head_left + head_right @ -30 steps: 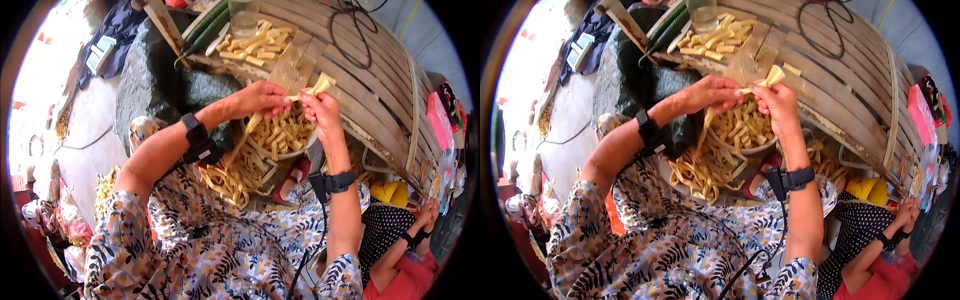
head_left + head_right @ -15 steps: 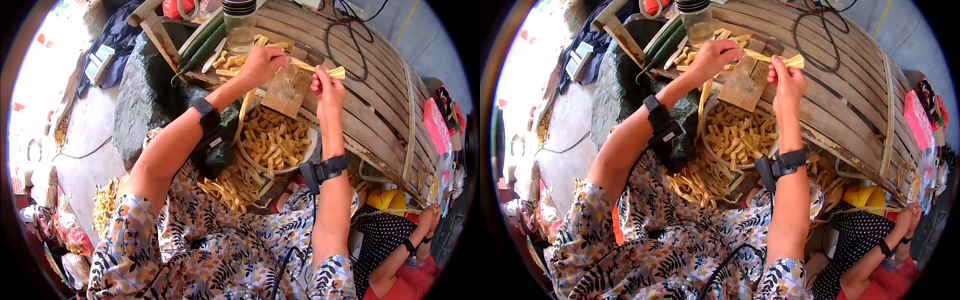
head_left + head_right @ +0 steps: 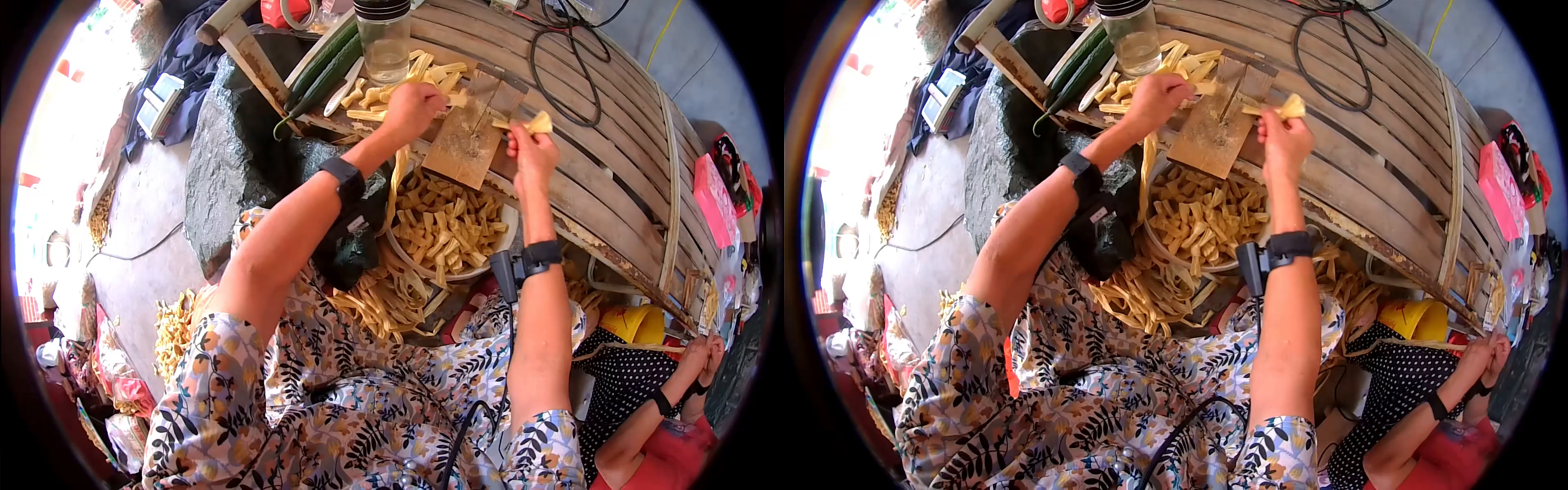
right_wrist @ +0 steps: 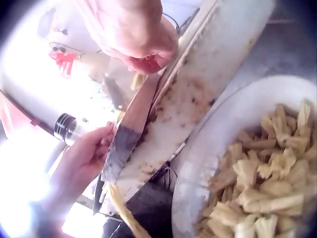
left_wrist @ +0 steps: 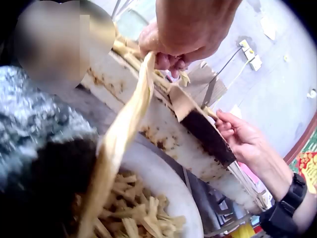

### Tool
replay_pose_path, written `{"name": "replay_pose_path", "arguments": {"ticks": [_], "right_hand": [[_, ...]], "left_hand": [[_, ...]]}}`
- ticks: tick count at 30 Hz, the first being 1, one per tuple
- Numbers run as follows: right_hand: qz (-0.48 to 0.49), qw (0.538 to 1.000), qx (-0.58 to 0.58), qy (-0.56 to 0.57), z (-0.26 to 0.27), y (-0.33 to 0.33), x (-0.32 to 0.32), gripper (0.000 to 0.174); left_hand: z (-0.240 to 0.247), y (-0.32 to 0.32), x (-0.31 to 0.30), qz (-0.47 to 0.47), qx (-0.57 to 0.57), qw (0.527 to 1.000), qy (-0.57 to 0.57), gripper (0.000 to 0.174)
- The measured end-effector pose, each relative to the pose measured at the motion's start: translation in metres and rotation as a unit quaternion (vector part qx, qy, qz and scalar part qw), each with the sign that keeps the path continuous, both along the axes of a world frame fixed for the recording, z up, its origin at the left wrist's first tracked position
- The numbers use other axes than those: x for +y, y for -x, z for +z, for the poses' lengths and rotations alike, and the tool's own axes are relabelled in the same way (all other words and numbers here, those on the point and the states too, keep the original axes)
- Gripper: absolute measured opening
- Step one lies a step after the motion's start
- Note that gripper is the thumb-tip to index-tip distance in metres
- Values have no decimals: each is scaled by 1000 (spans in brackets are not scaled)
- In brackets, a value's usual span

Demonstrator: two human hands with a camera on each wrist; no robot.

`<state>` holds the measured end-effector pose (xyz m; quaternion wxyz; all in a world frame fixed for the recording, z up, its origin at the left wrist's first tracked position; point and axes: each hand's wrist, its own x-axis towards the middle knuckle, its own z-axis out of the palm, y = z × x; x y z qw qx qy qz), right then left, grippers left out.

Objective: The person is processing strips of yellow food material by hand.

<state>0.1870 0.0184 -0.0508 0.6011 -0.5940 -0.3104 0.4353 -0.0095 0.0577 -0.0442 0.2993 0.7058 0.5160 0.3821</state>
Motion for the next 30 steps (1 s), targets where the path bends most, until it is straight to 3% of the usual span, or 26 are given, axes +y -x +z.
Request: {"name": "replay_pose_path", "arguments": {"ticks": [4, 7, 8, 11, 12, 13, 15, 16, 19, 21, 23, 25, 26, 27, 29, 30], "right_hand": [[152, 983, -100, 4, 36, -6, -38, 25], [274, 913, -299, -47, 27, -11, -68, 27], [275, 884, -370, -76, 31, -9, -79, 28], [201, 927, -275, -155, 41, -5, -85, 27], [197, 935, -257, -144, 50, -3, -87, 23], [206, 943, -238, -106, 49, 3, -88, 21], [221, 955, -197, -28, 46, 12, -87, 18], [241, 917, -301, -106, 35, 14, -84, 15], [299, 941, -153, 52, 27, 11, -87, 13], [245, 950, -184, 66, 27, -2, -86, 12], [269, 941, -196, 52, 27, -16, -86, 12], [366, 906, -172, 122, 41, -9, -97, 14], [463, 872, -116, 110, 41, -2, -102, 14], [522, 850, 10, 73, 47, 6, -107, 23], [541, 811, 220, -34, 50, 12, -106, 35], [517, 814, 260, -37, 52, 15, -105, 41]], "left_hand": [[26, 16, -30, -110, -151, 972, 144, 15], [34, 22, -53, -160, -137, 968, 138, 13], [30, 21, -57, -162, -158, 965, 131, 11], [34, 9, -73, -194, -141, 969, 67, 9], [36, 2, -83, -190, -83, 977, 55, 9], [31, -5, -92, -182, 4, 983, -30, 13], [33, -18, -110, -228, 54, 965, -120, 17], [31, -20, -112, -257, 64, 959, -102, 20], [34, -12, -114, -282, 24, 954, -104, 23], [44, 1, -107, -281, 90, 955, 18, 20], [36, 15, -90, -275, 33, 960, 51, 16], [40, 30, -76, -265, -46, 957, 110, 14], [42, 33, -73, -263, -52, 956, 118, 17], [40, 34, -73, -260, -85, 948, 164, 18], [30, 29, -76, -252, -154, 921, 256, 22], [23, 23, -81, -272, -154, 914, 259, 26]]}}
